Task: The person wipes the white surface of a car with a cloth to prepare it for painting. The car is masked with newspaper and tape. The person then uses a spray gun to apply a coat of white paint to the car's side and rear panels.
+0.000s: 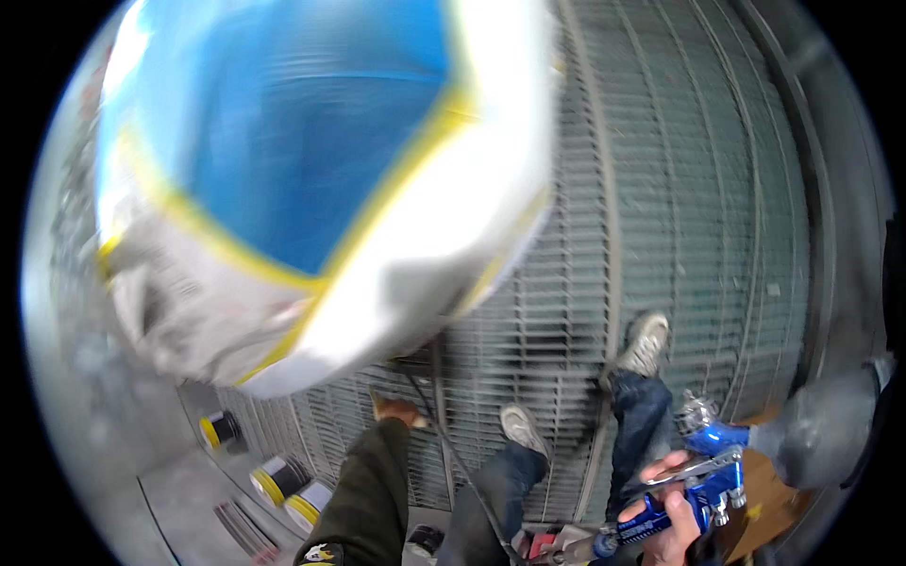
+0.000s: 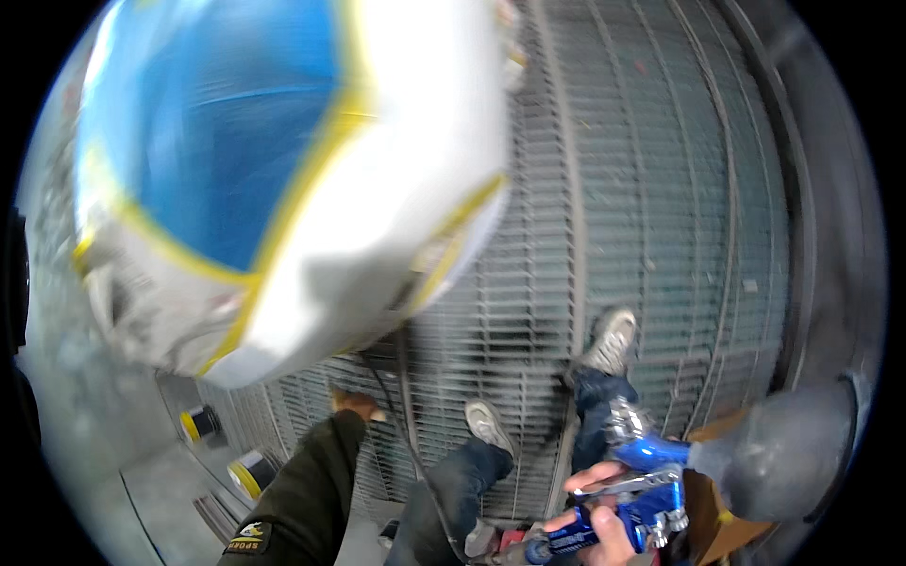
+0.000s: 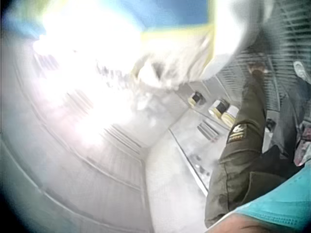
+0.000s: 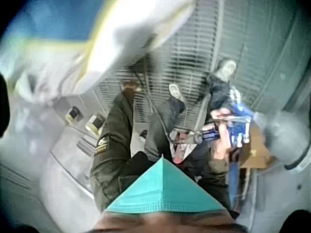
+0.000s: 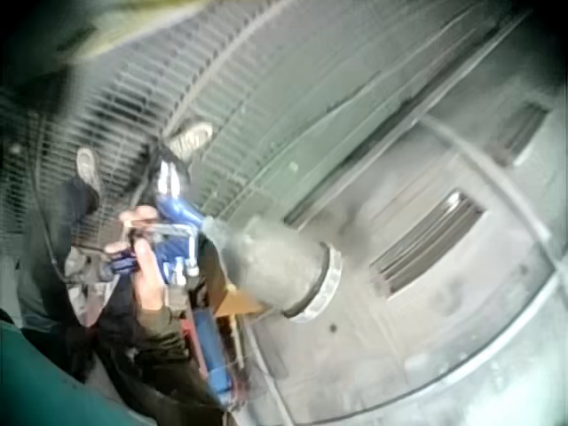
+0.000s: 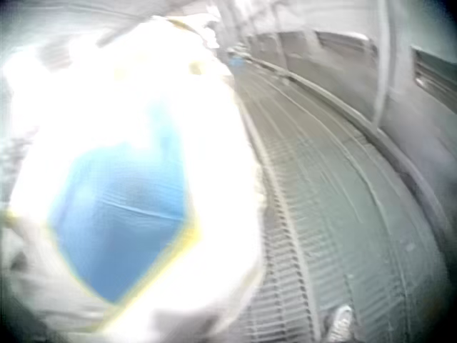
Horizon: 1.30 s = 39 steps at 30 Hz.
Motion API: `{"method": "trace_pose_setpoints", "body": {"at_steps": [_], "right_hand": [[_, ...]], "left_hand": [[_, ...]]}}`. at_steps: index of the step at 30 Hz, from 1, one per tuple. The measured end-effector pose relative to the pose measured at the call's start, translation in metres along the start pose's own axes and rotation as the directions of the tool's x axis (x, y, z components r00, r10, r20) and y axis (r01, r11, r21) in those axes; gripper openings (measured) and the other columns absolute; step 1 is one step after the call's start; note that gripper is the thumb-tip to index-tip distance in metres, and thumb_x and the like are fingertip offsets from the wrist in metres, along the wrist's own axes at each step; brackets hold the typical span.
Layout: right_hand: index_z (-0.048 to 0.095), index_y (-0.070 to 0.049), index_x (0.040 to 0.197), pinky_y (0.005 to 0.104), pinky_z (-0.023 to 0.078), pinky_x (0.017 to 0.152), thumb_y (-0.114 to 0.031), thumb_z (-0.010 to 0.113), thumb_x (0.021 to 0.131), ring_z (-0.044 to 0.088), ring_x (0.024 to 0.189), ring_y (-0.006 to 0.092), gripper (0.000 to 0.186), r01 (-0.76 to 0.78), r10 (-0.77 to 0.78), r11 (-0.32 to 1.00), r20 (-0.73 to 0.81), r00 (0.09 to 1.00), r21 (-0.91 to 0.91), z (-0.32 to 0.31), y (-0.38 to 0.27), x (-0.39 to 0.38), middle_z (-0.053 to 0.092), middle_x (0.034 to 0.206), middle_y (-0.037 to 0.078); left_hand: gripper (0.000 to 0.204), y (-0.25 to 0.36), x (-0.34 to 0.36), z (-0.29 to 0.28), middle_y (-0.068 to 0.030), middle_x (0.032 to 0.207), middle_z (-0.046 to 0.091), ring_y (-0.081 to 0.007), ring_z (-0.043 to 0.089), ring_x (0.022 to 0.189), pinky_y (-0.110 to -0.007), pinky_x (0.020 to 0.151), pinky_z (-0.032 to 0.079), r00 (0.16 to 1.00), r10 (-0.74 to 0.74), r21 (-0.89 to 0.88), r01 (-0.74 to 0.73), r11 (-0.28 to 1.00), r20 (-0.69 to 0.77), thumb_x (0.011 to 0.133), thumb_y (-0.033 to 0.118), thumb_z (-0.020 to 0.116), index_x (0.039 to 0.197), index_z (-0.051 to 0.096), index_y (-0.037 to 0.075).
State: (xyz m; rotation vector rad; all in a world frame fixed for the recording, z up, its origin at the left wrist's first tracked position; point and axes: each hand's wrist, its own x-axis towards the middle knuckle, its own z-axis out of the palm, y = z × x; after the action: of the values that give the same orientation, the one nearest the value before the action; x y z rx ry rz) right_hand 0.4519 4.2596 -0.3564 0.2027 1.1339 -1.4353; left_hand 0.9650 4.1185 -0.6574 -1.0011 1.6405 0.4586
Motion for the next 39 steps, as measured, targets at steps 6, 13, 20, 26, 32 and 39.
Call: {"method": "trace_pose_setpoints", "body": {"at_steps": [6, 13, 20, 26, 32, 39], "right_hand": [[0.041, 0.002, 0.140, 0.0296, 0.059, 0.064, -0.028, 0.059, 0.096, 0.066, 0.078, 0.0195, 0.056, 0.088, -0.045, 0.979, 0.225, 0.973, -0.183, 0.111, 0.031, -0.073, 0.057, 0.129, 0.016], [0.054, -0.007, 0.124, 0.0267, 0.051, 0.058, -0.031, 0.051, 0.101, 0.062, 0.070, 0.0138, 0.033, 0.069, 0.078, 0.896, 0.309, 0.948, -0.439, 0.256, 0.072, -0.162, 0.063, 0.114, 0.008], [0.048, 0.001, 0.125, 0.0369, 0.060, 0.058, -0.045, 0.067, 0.088, 0.059, 0.100, 0.0226, 0.062, 0.177, 0.091, 0.856, 0.478, 0.874, -0.486, 0.365, 0.107, -0.219, 0.055, 0.110, 0.013], [0.047, 0.002, 0.127, 0.0364, 0.062, 0.063, -0.041, 0.061, 0.093, 0.057, 0.110, 0.0258, 0.057, 0.253, 0.069, 0.827, 0.538, 0.840, -0.502, 0.450, 0.163, -0.212, 0.053, 0.123, 0.017], [0.036, 0.009, 0.139, 0.0378, 0.063, 0.066, -0.043, 0.060, 0.093, 0.055, 0.120, 0.0316, 0.073, 0.268, 0.085, 0.716, 0.462, 0.883, -0.644, 0.500, 0.236, -0.201, 0.050, 0.133, 0.025], [0.039, 0.013, 0.133, 0.0372, 0.063, 0.056, -0.040, 0.060, 0.092, 0.059, 0.111, 0.0323, 0.071, 0.230, 0.114, 0.610, 0.372, 0.921, -0.758, 0.527, 0.338, -0.195, 0.053, 0.123, 0.027]], "left_hand": [[0.044, 0.020, -0.176, 0.082, -0.0194, 0.113, 0.066, -0.0388, 0.060, 0.108, -0.048, 0.094, 0.046, 0.899, -0.229, -0.738, -0.138, 0.661, -0.373, 0.098, 0.038, 0.042, 0.109, 0.067, 0.004], [0.044, -0.052, -0.303, 0.083, -0.0149, 0.123, 0.064, -0.0290, 0.059, 0.118, -0.044, 0.099, 0.047, 0.958, -0.179, -0.142, -0.149, -0.979, 0.226, 0.102, 0.036, 0.049, 0.126, 0.058, 0.000], [0.041, -0.274, -0.411, -0.088, -0.0164, 0.140, 0.050, -0.0284, 0.055, 0.124, -0.040, 0.104, 0.046, 0.723, -0.659, 0.127, -0.648, -0.751, -0.207, 0.101, 0.014, 0.053, 0.138, 0.043, -0.002], [0.045, -0.387, -0.386, -0.093, -0.0180, 0.136, 0.052, -0.0269, 0.054, 0.124, -0.037, 0.103, 0.049, 0.545, -0.831, 0.064, -0.830, -0.554, -0.111, 0.100, 0.014, 0.055, 0.138, 0.041, -0.007], [0.059, -0.367, -0.287, 0.036, -0.0171, 0.147, 0.040, -0.0260, 0.044, 0.134, -0.034, 0.102, 0.046, 0.811, -0.506, -0.063, -0.512, -0.857, 0.294, 0.093, 0.024, 0.068, 0.143, 0.043, 0.006], [0.034, -0.313, -0.205, -0.023, -0.0097, 0.105, 0.068, -0.0220, 0.067, 0.088, -0.036, 0.075, 0.055, 0.885, -0.410, 0.254, -0.458, -0.852, 0.220, 0.092, 0.014, 0.068, 0.121, 0.057, 0.001]]}}
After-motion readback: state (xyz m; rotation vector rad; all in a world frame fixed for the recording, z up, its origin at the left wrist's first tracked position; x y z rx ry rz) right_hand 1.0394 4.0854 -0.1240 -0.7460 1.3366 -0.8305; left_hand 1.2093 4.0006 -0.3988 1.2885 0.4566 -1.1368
